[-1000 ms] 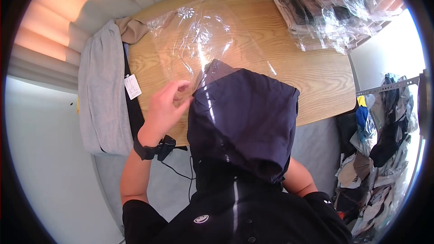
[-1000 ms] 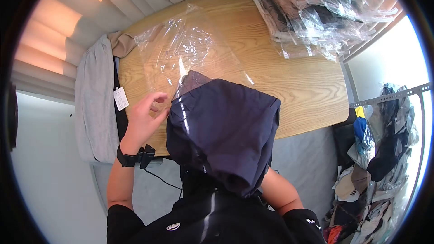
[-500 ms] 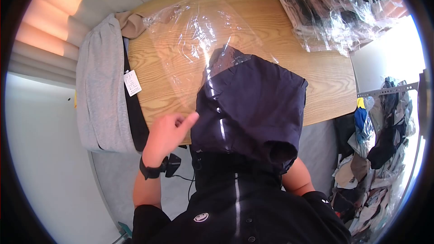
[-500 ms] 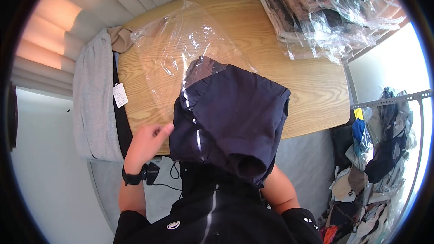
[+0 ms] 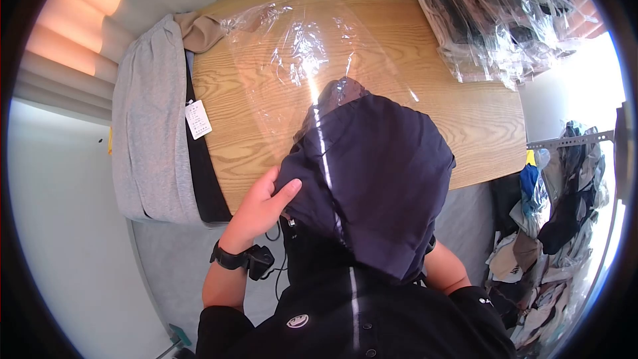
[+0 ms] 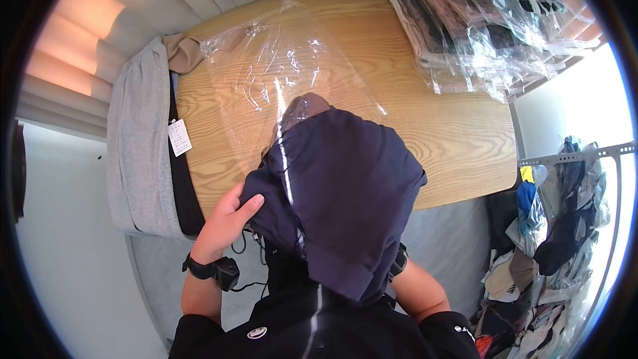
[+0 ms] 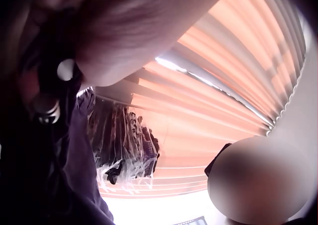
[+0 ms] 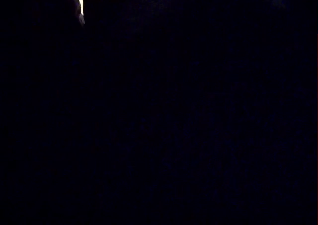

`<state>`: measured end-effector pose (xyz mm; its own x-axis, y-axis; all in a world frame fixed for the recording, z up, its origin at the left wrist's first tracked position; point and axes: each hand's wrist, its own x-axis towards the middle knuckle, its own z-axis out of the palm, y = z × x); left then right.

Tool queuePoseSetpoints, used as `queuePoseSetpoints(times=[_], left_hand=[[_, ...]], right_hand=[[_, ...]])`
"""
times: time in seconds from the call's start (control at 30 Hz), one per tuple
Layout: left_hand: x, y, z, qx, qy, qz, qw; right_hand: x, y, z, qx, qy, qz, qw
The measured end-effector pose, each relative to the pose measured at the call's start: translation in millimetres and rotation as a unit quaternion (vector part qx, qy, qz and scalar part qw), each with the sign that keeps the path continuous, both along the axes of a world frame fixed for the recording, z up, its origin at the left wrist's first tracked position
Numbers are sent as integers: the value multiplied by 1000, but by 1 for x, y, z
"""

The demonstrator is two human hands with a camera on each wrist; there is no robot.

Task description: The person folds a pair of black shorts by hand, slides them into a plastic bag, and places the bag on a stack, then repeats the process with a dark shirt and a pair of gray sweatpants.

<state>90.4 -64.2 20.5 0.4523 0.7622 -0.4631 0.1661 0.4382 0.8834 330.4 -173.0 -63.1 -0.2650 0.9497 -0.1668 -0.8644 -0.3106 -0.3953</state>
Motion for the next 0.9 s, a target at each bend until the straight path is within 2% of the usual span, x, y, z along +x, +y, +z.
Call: queuePoseSetpoints(times=[0.13, 0.2, 0.23, 0.3, 0.43, 0.5, 0.53, 0.6, 0.63, 0.7, 0.73, 0.8, 0.83, 0.9], left_hand=[[0, 2, -6, -13, -23, 11, 1000], [4, 1, 2, -99, -84, 41, 991], [5, 1, 3, -99, -84, 41, 991], [5, -1, 4, -159, -233, 105, 954], [-15, 5, -35, -124, -288, 80, 946], [-21, 8, -44, -27, -165, 19, 986], [-20, 6, -49, -28, -165, 19, 986], [1, 4, -41, 180, -15, 33, 983], [5, 3, -42, 180, -15, 34, 983], [12, 3, -42, 386, 82, 5, 919], [14, 4, -40, 386, 82, 5, 919], [18, 5, -33, 457, 123, -15, 881], [20, 4, -30, 457, 123, -15, 881], [23, 3, -26, 498, 245, -61, 830]], right_hand=[[-17, 19, 3, 4, -10, -8, 1000], [-24, 29, 4, 7, -15, -10, 1000], [-19, 23, 3, 9, -17, -12, 1000], [-25, 39, 5, 12, -23, -15, 1000], [-24, 42, 4, 17, -34, -19, 999], [-22, 36, 5, 19, -38, -21, 999], [-23, 48, 3, 20, -40, -22, 999], [-28, 54, 4, 23, -45, -24, 998], [-27, 53, 3, 24, -48, -25, 998], [-28, 46, 2, 26, -54, -27, 998], [-28, 45, 2, 28, -57, -29, 998], [-24, 40, 1, 30, -63, -32, 997], [-23, 38, 0, 31, -65, -34, 997], [-20, 25, -2, 33, -70, -36, 996]])
